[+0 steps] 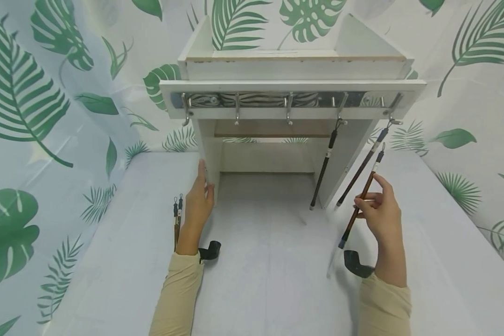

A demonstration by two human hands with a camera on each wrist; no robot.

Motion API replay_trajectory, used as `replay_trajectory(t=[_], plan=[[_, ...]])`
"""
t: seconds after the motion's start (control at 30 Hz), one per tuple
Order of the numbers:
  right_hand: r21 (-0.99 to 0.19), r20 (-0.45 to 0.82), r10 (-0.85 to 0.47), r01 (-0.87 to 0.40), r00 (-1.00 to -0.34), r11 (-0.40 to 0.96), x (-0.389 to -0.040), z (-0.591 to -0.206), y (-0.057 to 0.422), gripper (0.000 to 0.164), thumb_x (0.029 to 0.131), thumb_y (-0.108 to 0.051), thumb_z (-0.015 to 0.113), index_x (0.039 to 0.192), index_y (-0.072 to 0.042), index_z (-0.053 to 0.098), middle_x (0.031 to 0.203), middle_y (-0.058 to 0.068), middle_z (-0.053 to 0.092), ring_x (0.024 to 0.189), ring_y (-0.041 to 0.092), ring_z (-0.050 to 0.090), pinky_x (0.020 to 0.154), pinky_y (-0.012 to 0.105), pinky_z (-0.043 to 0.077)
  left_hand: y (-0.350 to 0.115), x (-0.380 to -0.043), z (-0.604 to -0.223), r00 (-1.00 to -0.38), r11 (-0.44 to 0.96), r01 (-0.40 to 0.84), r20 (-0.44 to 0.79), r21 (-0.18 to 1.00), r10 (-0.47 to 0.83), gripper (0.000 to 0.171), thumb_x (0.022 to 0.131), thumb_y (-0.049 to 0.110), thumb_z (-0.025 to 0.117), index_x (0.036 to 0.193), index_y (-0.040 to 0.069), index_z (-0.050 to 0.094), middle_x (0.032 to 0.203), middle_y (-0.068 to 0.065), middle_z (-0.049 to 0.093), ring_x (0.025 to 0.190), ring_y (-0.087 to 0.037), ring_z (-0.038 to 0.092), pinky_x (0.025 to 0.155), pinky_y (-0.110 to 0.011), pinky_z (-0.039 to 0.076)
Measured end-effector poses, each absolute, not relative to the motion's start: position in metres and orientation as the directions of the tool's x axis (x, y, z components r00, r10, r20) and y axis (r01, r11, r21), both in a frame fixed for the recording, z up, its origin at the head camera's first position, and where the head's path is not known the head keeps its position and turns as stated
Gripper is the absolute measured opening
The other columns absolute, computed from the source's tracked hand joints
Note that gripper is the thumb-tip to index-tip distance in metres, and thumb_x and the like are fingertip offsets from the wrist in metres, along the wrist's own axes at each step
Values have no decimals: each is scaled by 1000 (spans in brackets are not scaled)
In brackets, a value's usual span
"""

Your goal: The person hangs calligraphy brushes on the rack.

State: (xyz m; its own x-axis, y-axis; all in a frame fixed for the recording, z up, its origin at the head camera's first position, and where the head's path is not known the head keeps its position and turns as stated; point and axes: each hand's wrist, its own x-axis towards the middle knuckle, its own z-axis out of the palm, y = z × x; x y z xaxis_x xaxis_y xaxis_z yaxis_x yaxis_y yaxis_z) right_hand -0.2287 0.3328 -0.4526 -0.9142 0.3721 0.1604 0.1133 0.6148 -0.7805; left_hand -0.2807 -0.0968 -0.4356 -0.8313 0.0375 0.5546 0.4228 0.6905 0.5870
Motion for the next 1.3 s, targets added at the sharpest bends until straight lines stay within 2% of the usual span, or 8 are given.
replay_trajectory(t=[0.07, 0.17, 0.3, 0.4, 0.57, 0.63, 0.77, 1.3], plan=[[-777, 192, 373, 92, -908, 623, -225, -443, 326, 83, 84, -22, 65, 141, -46, 10, 100, 3, 62, 69, 5, 65, 43, 39, 52, -97, -281, -435, -828, 692, 424, 559, 584, 35, 69, 91, 4, 51, 147, 12, 13, 139, -19, 41, 114, -32, 54, 85, -35, 53], [-798, 196, 377, 76, -905, 597, -218, -427, 317, 82, 83, -17, 66, 141, -43, 15, 99, 6, 62, 68, 6, 64, 47, 38, 53, -98, -281, -436, -824, 694, 427, 565, 580, 35, 68, 90, 3, 51, 147, 11, 14, 139, -19, 41, 112, -32, 56, 84, -34, 53], [-798, 218, 357, 44, -908, 600, -196, -390, 292, 80, 83, -10, 65, 142, -37, 18, 99, 12, 61, 66, 0, 62, 54, 19, 54, -98, -282, -437, -834, 689, 423, 551, 589, 41, 68, 91, 3, 50, 147, 12, 13, 140, -18, 40, 113, -32, 55, 86, -34, 53], [-799, 281, 330, -29, -901, 600, -185, -369, 278, 77, 84, -8, 64, 142, -33, 20, 94, 10, 60, 65, -9, 57, 53, 11, 51, -98, -282, -436, -843, 683, 416, 536, 600, 42, 68, 92, 4, 49, 148, 13, 12, 142, -17, 38, 115, -32, 53, 87, -34, 52], [-769, 339, 333, -55, -880, 637, -174, -341, 260, 78, 83, 0, 62, 142, -29, 19, 87, -9, 55, 68, -14, 53, 56, 6, 49, -98, -283, -436, -845, 687, 408, 534, 601, 35, 67, 92, 5, 50, 147, 13, 14, 143, -15, 37, 113, -31, 55, 86, -35, 52], [-770, 371, 342, -80, -863, 634, -171, -333, 255, 80, 82, 4, 62, 142, -28, 21, 85, -17, 52, 69, -14, 54, 57, 6, 49, -98, -283, -437, -844, 689, 408, 535, 599, 34, 66, 92, 5, 50, 147, 13, 15, 143, -14, 37, 111, -31, 56, 86, -35, 52], [-775, 441, 344, -158, -829, 612, -166, -321, 245, 79, 80, 10, 61, 141, -26, 24, 84, -22, 52, 71, -11, 55, 58, 5, 49, -98, -282, -437, -848, 694, 400, 529, 599, 32, 67, 92, 6, 50, 147, 15, 14, 142, -15, 38, 110, -31, 57, 85, -35, 53], [-678, 673, 163, -514, -722, 526, -164, -317, 230, 73, 74, 23, 56, 136, -2, 27, 86, -15, 56, 72, -5, 58, 62, 5, 49, -97, -281, -437, -819, 709, 426, 573, 562, 38, 67, 90, 4, 52, 147, 9, 16, 140, -18, 40, 114, -32, 54, 86, -33, 53]])
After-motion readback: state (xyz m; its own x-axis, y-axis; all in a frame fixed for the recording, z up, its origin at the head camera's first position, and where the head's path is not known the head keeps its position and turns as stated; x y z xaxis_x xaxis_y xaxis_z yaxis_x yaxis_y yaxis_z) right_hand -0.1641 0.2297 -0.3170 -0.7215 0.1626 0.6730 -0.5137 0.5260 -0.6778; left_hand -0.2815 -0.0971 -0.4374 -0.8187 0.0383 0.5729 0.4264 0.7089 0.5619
